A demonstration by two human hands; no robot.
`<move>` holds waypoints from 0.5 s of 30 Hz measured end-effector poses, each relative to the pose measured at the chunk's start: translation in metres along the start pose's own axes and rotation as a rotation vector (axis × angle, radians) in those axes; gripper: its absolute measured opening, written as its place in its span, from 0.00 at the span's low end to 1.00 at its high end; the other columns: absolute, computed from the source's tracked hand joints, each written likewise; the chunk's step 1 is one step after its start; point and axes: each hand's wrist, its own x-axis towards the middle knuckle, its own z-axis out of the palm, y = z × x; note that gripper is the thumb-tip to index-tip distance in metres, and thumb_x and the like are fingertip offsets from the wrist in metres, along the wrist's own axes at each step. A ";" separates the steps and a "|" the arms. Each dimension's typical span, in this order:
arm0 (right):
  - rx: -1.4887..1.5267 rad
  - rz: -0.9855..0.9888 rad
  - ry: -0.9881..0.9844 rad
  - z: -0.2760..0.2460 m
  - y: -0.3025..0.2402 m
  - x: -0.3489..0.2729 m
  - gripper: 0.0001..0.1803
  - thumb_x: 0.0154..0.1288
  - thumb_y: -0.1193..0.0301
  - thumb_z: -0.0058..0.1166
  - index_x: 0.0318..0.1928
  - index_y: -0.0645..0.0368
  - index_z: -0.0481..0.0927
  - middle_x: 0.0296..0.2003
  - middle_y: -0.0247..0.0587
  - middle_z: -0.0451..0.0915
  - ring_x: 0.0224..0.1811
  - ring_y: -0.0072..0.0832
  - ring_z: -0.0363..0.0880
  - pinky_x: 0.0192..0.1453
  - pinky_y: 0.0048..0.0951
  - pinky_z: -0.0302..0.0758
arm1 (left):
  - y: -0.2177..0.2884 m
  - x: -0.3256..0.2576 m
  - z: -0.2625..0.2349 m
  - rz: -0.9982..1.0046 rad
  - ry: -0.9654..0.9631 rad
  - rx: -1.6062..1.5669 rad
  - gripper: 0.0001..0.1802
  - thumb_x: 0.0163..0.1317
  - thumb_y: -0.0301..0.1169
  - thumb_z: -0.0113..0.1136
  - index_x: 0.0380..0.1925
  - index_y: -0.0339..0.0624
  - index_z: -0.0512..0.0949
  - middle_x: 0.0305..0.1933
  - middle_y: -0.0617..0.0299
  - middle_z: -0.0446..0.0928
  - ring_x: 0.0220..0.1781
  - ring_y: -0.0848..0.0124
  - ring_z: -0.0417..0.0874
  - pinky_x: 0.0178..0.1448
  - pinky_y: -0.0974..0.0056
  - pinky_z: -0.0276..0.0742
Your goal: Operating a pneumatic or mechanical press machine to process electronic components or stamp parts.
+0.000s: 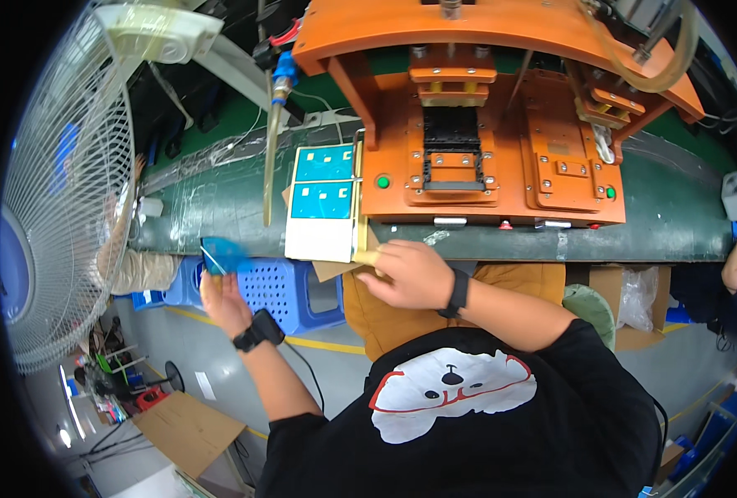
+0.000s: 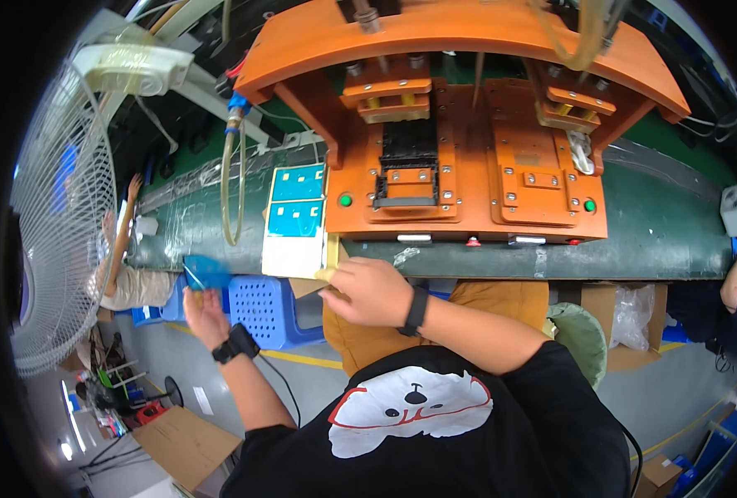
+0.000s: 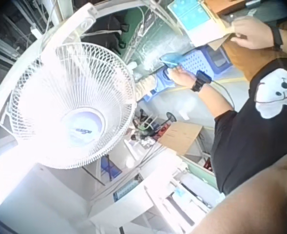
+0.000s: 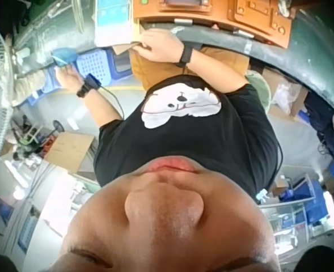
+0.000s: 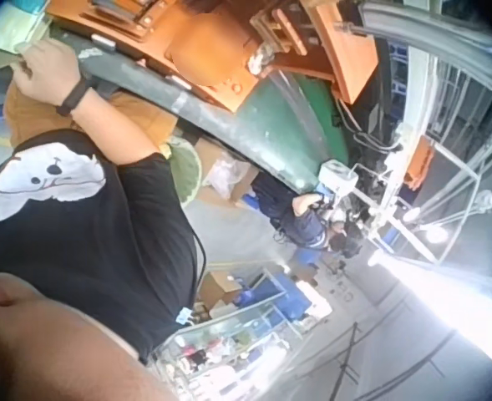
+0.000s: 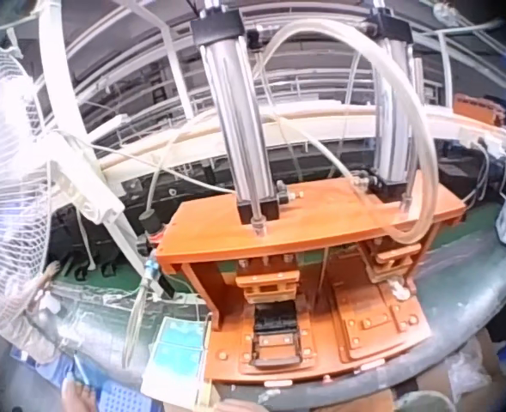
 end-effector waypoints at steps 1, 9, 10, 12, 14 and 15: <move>-0.042 -0.074 0.060 -0.022 -0.004 -0.007 0.13 0.63 0.67 0.68 0.47 0.55 0.87 0.33 0.40 0.83 0.34 0.41 0.82 0.38 0.45 0.80 | 0.012 -0.009 0.001 0.042 -0.083 0.002 0.14 0.79 0.39 0.59 0.52 0.41 0.79 0.49 0.58 0.85 0.50 0.65 0.86 0.58 0.59 0.81; -0.527 -0.100 0.381 -0.139 0.008 0.002 0.19 0.55 0.72 0.71 0.50 0.50 0.89 0.40 0.37 0.79 0.45 0.41 0.76 0.50 0.41 0.71 | 0.005 -0.102 0.120 -0.361 -0.930 0.307 0.02 0.71 0.22 0.65 0.42 0.36 0.84 0.40 0.63 0.86 0.38 0.76 0.84 0.48 0.69 0.80; -0.540 -0.123 0.329 -0.144 0.010 0.005 0.17 0.56 0.72 0.71 0.49 0.50 0.89 0.39 0.37 0.79 0.44 0.40 0.76 0.50 0.41 0.72 | -0.001 -0.107 0.142 -0.374 -0.990 0.303 0.03 0.71 0.21 0.65 0.42 0.36 0.84 0.40 0.63 0.86 0.37 0.77 0.84 0.47 0.69 0.80; -0.561 -0.184 0.261 -0.156 0.012 0.011 0.14 0.57 0.72 0.72 0.46 0.51 0.90 0.37 0.36 0.79 0.43 0.39 0.76 0.51 0.41 0.73 | -0.009 -0.110 0.185 -0.408 -1.059 0.324 0.05 0.69 0.20 0.67 0.43 0.35 0.84 0.39 0.64 0.86 0.36 0.77 0.83 0.44 0.70 0.79; -0.509 -0.268 0.249 -0.167 0.013 0.021 0.14 0.57 0.74 0.72 0.46 0.55 0.89 0.36 0.35 0.80 0.39 0.36 0.77 0.45 0.39 0.75 | -0.013 -0.106 0.223 -0.319 -1.022 0.273 0.06 0.69 0.21 0.68 0.44 0.36 0.84 0.44 0.61 0.87 0.41 0.77 0.83 0.49 0.70 0.78; -0.472 -0.371 0.321 -0.173 0.013 0.026 0.15 0.57 0.74 0.72 0.46 0.56 0.89 0.36 0.36 0.80 0.38 0.37 0.77 0.43 0.38 0.76 | -0.016 -0.104 0.241 -0.187 -1.025 0.219 0.06 0.69 0.22 0.68 0.44 0.36 0.85 0.47 0.59 0.87 0.44 0.76 0.83 0.52 0.69 0.77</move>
